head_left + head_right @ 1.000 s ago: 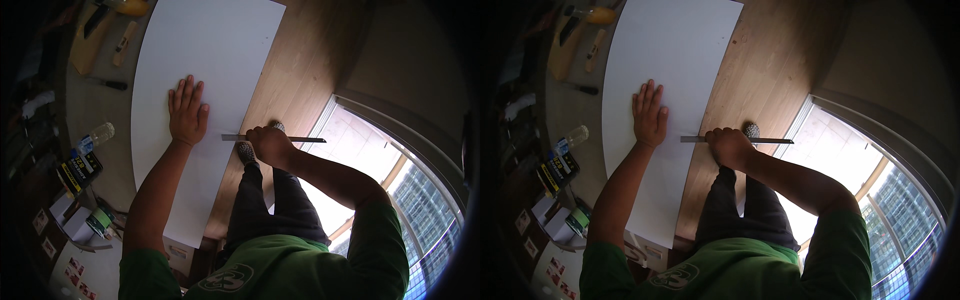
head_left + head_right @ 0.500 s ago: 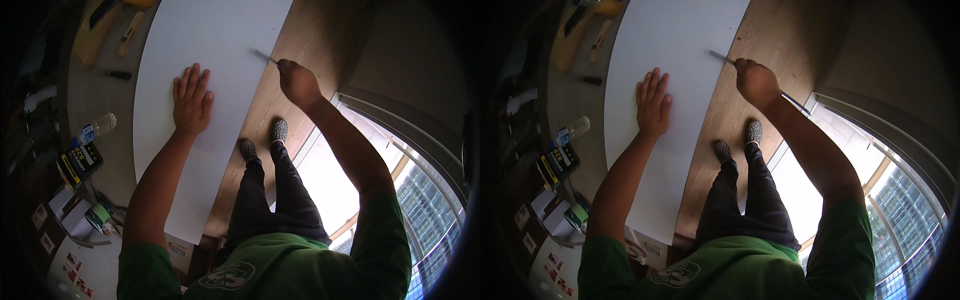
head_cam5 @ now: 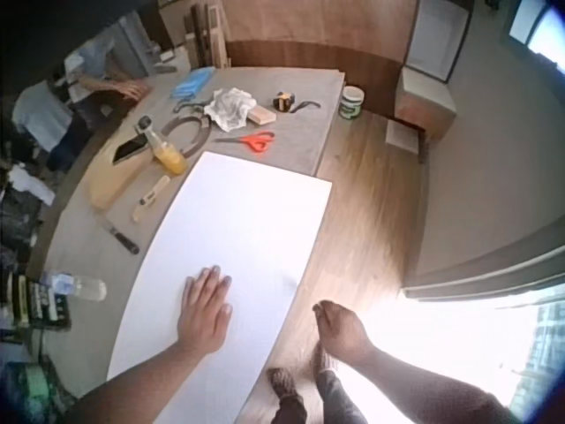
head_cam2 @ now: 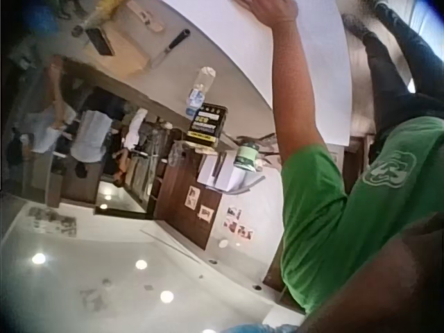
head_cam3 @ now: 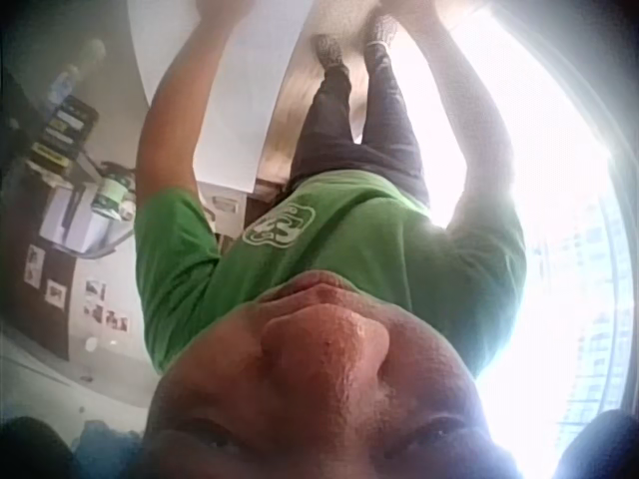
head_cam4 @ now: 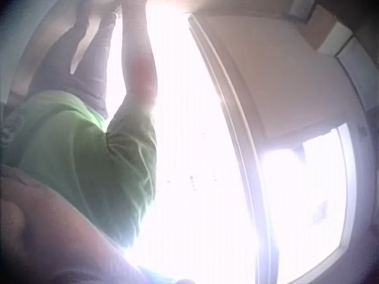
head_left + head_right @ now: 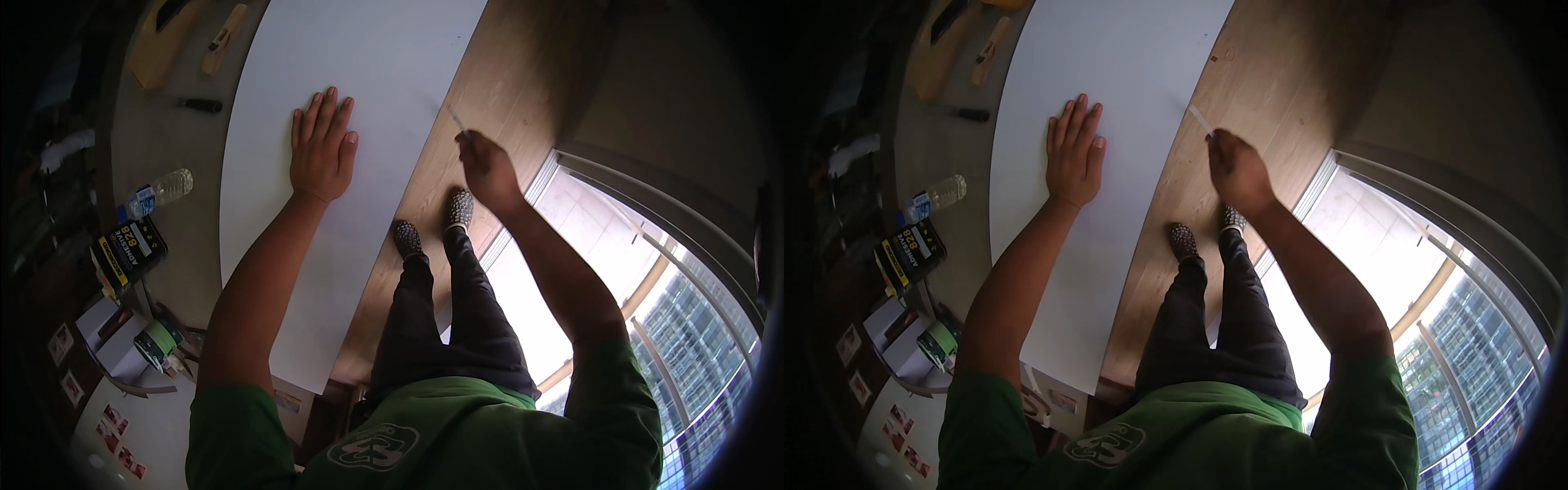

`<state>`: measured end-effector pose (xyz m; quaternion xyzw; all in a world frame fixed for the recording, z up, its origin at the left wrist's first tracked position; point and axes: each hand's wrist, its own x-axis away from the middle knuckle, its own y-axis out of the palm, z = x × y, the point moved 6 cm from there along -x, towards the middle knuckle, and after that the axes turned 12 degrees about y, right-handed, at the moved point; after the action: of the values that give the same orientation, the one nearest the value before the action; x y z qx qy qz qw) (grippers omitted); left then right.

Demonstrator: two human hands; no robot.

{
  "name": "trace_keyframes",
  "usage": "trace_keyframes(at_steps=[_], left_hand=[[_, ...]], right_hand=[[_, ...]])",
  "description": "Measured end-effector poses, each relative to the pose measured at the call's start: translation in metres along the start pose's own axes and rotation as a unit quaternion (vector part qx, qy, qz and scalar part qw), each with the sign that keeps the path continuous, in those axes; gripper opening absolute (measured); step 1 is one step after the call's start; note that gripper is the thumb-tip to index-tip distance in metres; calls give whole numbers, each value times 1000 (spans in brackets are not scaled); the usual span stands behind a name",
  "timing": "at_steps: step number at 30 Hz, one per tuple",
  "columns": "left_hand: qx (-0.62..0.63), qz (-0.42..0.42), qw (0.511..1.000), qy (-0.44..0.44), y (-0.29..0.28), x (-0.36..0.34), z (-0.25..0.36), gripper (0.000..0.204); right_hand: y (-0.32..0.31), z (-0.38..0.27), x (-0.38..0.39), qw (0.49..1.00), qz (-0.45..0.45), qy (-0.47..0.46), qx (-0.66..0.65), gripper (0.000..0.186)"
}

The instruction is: The person marks a white board using a ruler and a knife, then carries the board to a cabinet and places it inside. They then return to a work table, pick up another board, and lift a large wood-grain board.

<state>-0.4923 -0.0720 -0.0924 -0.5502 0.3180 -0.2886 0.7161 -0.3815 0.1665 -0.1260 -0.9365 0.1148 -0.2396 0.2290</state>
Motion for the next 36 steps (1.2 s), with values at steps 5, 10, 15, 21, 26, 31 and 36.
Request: trace_keyframes(at_steps=[5, 10, 15, 21, 26, 31, 36], left_hand=[[-9, 1, 1000, 13, 1, -8, 4, 50], [-16, -6, 1000, -1, 2, -4, 2, 51], [-8, -1, 1000, 10, 2, -6, 3, 52], [-10, -5, 1000, 12, 4, -8, 3, 52], [-11, -6, 1000, 6, 3, -3, 1, 51], [-21, 11, 1000, 15, 4, -3, 0, 50], [-16, 16, 1000, 15, 7, -3, 1, 49]], right_hand=[[-68, 3, -136, 991, 105, 53, -70, 31], [-67, -14, -178, 992, 125, 13, 29, 32], [-72, -17, -191, 994, 101, 8, -33, 23], [-56, -15, -156, 982, 138, -47, 118, 30], [1, -12, -55, 987, 66, -117, 89, 18], [65, -2, 50, 980, -20, -157, 117, 20], [149, 17, 179, 941, -197, -211, 177, 18]])
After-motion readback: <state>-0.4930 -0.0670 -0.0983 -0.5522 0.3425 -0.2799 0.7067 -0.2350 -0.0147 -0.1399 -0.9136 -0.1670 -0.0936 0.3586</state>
